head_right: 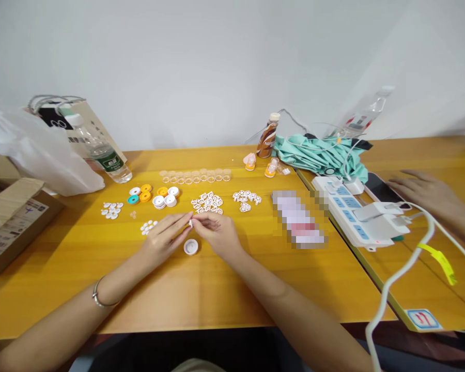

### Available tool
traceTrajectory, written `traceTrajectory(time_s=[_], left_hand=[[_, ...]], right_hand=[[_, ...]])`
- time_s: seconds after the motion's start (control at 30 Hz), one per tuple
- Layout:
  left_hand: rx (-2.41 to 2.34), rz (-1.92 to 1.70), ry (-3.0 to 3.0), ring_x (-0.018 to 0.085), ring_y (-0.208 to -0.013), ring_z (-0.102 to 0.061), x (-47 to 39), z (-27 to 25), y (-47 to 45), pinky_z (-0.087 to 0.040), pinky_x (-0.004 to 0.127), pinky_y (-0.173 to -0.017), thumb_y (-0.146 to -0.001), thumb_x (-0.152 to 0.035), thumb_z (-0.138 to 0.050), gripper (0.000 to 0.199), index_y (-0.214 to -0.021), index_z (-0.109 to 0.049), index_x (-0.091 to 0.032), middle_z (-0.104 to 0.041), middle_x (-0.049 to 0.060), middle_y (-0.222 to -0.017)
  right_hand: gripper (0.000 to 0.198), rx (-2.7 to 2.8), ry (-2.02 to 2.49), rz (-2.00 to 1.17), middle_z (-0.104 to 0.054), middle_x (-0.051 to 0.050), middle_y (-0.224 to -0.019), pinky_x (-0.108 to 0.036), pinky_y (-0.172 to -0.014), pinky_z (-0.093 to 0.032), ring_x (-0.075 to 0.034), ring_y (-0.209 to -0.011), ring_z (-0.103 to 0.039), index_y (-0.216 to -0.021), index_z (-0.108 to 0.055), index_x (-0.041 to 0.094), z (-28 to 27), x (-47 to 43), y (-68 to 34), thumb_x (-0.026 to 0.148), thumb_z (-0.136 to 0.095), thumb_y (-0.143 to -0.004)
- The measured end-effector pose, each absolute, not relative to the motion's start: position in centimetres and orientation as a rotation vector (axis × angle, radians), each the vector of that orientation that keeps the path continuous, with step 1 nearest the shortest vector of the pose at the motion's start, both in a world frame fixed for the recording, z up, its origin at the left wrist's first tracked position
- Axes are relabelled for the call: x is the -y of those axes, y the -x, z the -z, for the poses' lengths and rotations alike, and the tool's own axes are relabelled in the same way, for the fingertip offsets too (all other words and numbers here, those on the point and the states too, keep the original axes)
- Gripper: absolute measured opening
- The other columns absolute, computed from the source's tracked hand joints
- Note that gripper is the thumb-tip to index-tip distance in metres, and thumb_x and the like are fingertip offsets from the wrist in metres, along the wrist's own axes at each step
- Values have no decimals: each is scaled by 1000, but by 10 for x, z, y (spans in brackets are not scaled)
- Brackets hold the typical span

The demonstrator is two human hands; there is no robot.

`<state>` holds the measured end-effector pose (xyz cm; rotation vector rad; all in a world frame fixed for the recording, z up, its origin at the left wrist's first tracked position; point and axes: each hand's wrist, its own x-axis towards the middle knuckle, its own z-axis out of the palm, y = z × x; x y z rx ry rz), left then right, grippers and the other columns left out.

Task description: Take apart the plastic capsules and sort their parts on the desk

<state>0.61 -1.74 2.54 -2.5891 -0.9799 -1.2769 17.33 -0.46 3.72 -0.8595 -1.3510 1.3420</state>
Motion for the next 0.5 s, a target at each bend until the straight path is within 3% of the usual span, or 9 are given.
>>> traceTrajectory(time_s=[0.3,0.5], left_hand=[[961,1145,2582,18,-89,-60,18,-23,-3,-53,31,-74,-86,-12,-51,45,-130,-40,-16,-63,13,-103],[914,995,2568,20,-92,-60,17,-19,3,-54,34,-78,-84,-11,-52,49,-132,-38,-12,-62,14,-104]], right_hand=[[12,1401,920,-1344,-71,-2,-77,-31,-74,-56,-16,-71,-67,-78,-68,18,-30,3,-172,26,-65,-69],[12,1504,934,-1237,-71,-2,-77,-30,-71,-57,-17,-71,-68,-79,-67,19,-27,6,-172,25,-61,-72]])
